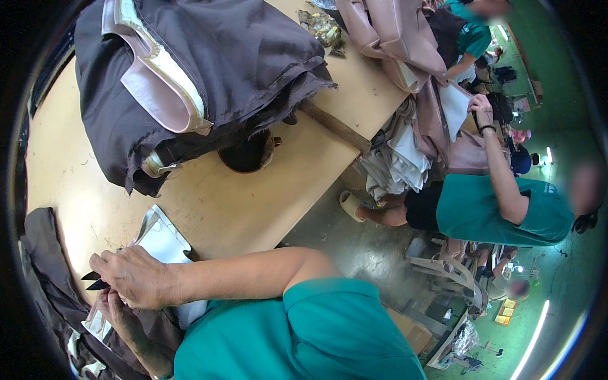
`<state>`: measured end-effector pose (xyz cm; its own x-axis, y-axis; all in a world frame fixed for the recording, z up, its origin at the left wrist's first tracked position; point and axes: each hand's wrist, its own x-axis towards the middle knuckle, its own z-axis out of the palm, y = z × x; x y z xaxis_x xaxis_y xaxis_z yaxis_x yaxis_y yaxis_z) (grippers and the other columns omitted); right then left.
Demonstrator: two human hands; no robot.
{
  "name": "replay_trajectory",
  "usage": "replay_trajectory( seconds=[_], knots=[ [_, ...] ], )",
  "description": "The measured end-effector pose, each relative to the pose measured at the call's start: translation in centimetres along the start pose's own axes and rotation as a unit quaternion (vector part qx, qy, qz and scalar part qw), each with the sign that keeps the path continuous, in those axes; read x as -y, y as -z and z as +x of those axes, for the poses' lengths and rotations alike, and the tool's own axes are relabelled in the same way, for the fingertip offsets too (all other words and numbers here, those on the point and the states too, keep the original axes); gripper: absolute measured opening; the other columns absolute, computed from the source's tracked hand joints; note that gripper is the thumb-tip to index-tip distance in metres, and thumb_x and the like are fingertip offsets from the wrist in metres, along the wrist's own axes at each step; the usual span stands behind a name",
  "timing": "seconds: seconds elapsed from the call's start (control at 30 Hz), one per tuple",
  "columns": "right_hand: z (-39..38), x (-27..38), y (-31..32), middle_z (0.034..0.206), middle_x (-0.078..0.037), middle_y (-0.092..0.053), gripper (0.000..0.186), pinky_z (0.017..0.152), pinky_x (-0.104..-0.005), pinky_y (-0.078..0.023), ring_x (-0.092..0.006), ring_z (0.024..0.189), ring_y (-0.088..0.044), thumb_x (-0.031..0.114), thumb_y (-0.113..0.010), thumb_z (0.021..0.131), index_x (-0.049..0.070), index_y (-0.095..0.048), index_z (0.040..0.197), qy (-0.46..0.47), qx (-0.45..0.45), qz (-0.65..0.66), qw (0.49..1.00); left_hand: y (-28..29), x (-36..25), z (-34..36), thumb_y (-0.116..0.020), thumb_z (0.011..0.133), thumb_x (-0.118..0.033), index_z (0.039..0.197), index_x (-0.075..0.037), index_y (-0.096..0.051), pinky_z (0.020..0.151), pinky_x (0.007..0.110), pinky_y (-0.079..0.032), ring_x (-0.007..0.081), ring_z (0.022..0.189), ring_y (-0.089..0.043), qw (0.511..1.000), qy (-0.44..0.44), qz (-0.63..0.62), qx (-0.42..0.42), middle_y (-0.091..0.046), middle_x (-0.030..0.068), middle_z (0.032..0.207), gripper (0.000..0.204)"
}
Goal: The person uses small scissors to trim the edges of a light-colored fabric piece placed on a white template. They carefully cut along the template's outline, adjusting the fabric and template as needed to ensure a precise fit.
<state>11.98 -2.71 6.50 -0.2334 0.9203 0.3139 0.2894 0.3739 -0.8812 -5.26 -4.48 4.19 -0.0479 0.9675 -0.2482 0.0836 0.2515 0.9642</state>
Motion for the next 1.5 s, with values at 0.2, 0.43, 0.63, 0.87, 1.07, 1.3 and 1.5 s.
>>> replay_trajectory(
  seconds=[0.2, 0.43, 0.63, 0.87, 1.07, 1.3, 1.5],
  knots=[
    [-0.1, 0.0, 0.3, 0.076, -0.019, -0.050, 0.031, 0.055, -0.0409, -0.046, -0.0362, 0.065, -0.056, -0.001, -0.056, 0.066, -0.006, -0.040, 0.092, -0.015, 0.026, -0.012, 0.999, 0.3, 0.3, 0.7, -0.051, 0.077, -0.008, 0.091, 0.003, -0.049, 0.064, 0.022, -0.039, 0.0093, 0.071, -0.048, 0.999, 0.002, 0.002, 0.036, -0.052, 0.0051, 0.080, 0.017],
    [-0.4, -0.9, -0.2, 0.076, -0.021, -0.050, 0.027, 0.055, -0.0427, -0.045, -0.0393, 0.066, -0.055, -0.003, -0.054, 0.067, -0.005, -0.038, 0.088, -0.051, 0.043, 0.053, 0.996, 1.1, 1.5, 1.0, -0.051, 0.083, -0.012, 0.097, 0.002, -0.046, 0.071, 0.022, -0.039, 0.0099, 0.079, -0.048, 0.993, -0.024, 0.098, 0.068, -0.051, 0.0057, 0.089, 0.021],
    [-0.4, -0.5, 0.1, 0.075, -0.021, -0.050, 0.029, 0.054, -0.0421, -0.045, -0.0387, 0.066, -0.056, -0.002, -0.055, 0.066, -0.005, -0.038, 0.090, -0.056, 0.062, 0.019, 0.996, 0.5, 1.2, 0.5, -0.052, 0.084, -0.015, 0.096, 0.002, -0.045, 0.067, 0.022, -0.039, 0.0094, 0.075, -0.047, 0.994, -0.023, 0.097, 0.052, -0.050, 0.0051, 0.087, 0.022],
    [0.1, -0.5, -1.0, 0.075, -0.017, -0.049, 0.033, 0.055, -0.0388, -0.047, -0.0327, 0.063, -0.055, 0.007, -0.059, 0.062, -0.004, -0.042, 0.087, 0.128, -0.052, -0.131, 0.982, 1.4, 2.5, 0.8, -0.056, 0.081, -0.015, 0.083, -0.001, -0.042, 0.063, 0.021, -0.041, 0.0091, 0.071, -0.049, 1.000, -0.019, -0.010, 0.008, -0.052, 0.0061, 0.081, 0.020],
    [0.5, -1.0, 0.2, 0.076, -0.021, -0.052, 0.030, 0.057, -0.0419, -0.046, -0.0377, 0.068, -0.056, 0.002, -0.060, 0.064, -0.004, -0.041, 0.087, -0.038, 0.005, 0.012, 0.999, -0.5, 0.3, 1.3, -0.047, 0.084, -0.009, 0.095, 0.002, -0.047, 0.068, 0.022, -0.040, 0.0089, 0.075, -0.049, 0.997, 0.046, -0.025, 0.057, -0.052, 0.0058, 0.087, 0.015],
    [1.0, -3.0, 0.3, 0.077, -0.022, -0.056, 0.029, 0.061, -0.0389, -0.046, -0.0363, 0.073, -0.057, 0.000, -0.058, 0.065, -0.004, -0.043, 0.090, -0.099, 0.012, 0.126, 0.987, -0.6, -0.5, 2.2, -0.052, 0.080, -0.007, 0.094, 0.005, -0.055, 0.071, 0.023, -0.041, 0.0108, 0.076, -0.052, 0.992, -0.006, 0.050, 0.118, -0.058, 0.0065, 0.085, 0.018],
    [0.6, -4.3, 2.2, 0.077, -0.012, -0.056, 0.032, 0.062, -0.0308, -0.045, -0.0194, 0.070, -0.056, 0.006, -0.058, 0.065, -0.001, -0.048, 0.094, -0.198, 0.006, 0.196, 0.960, -4.7, -3.6, 2.4, -0.055, 0.079, -0.011, 0.090, 0.003, -0.058, 0.063, 0.020, -0.037, 0.0064, 0.070, -0.048, 0.987, 0.038, 0.050, 0.151, -0.056, 0.0008, 0.077, 0.018]
  ],
)
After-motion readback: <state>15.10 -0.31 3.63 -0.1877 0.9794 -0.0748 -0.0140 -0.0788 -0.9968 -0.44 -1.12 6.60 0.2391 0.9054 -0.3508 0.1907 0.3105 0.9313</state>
